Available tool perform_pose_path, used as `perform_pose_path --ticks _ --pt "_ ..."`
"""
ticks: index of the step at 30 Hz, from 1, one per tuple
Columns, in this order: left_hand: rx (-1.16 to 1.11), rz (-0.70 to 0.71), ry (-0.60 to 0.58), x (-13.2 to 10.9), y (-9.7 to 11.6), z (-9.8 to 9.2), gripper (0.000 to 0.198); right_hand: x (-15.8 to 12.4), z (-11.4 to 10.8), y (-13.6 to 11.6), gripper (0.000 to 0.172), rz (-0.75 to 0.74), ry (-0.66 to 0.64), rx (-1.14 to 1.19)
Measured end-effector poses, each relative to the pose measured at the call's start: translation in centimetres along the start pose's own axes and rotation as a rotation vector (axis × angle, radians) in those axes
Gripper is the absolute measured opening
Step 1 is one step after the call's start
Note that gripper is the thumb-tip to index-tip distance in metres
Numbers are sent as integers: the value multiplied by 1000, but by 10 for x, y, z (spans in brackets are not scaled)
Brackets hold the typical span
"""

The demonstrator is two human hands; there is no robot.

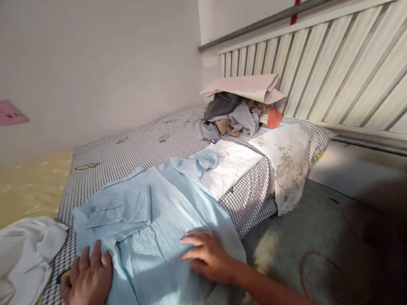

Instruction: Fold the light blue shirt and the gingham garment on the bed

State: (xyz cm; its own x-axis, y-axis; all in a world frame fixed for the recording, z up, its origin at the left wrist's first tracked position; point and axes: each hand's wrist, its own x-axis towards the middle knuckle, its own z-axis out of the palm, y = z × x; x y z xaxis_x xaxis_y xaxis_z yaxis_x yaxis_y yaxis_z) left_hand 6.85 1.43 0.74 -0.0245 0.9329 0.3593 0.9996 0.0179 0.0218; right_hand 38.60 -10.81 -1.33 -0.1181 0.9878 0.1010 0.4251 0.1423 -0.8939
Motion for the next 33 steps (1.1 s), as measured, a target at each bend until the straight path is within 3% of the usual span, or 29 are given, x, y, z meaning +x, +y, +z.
perform_pose_path --ticks 1,4,7,11,14,18,21,24,26,28,33 --pt "-34 -6 -7 0 2 -3 71 -14 -8 14 29 123 140 161" --pt "-125 -39 -57 5 5 -10 74 -52 -29 61 47 482 575 457" --pt "-181 -119 -144 13 9 -17 72 -87 -37 100 48 643 752 510" --pt "-217 -230 -148 7 31 -32 59 -117 -26 118 61 778 665 659" --pt "-291 37 -45 -26 64 -45 52 -118 -11 112 71 739 509 812" --pt "-540 502 -43 -109 113 -50 42 -106 -7 96 80 556 398 966" --pt "-548 800 -110 -185 137 -42 45 -104 -19 86 85 417 273 1031" --pt "-489 920 -96 -243 148 -32 64 -113 -33 78 81 439 61 965" --pt "-437 893 -96 -261 151 -29 81 -118 -41 73 71 489 26 910" --pt "-382 794 -70 -263 150 -29 88 -117 -48 65 57 508 89 883" --pt "-455 613 -47 -246 142 -30 55 -90 -70 33 46 507 309 874"
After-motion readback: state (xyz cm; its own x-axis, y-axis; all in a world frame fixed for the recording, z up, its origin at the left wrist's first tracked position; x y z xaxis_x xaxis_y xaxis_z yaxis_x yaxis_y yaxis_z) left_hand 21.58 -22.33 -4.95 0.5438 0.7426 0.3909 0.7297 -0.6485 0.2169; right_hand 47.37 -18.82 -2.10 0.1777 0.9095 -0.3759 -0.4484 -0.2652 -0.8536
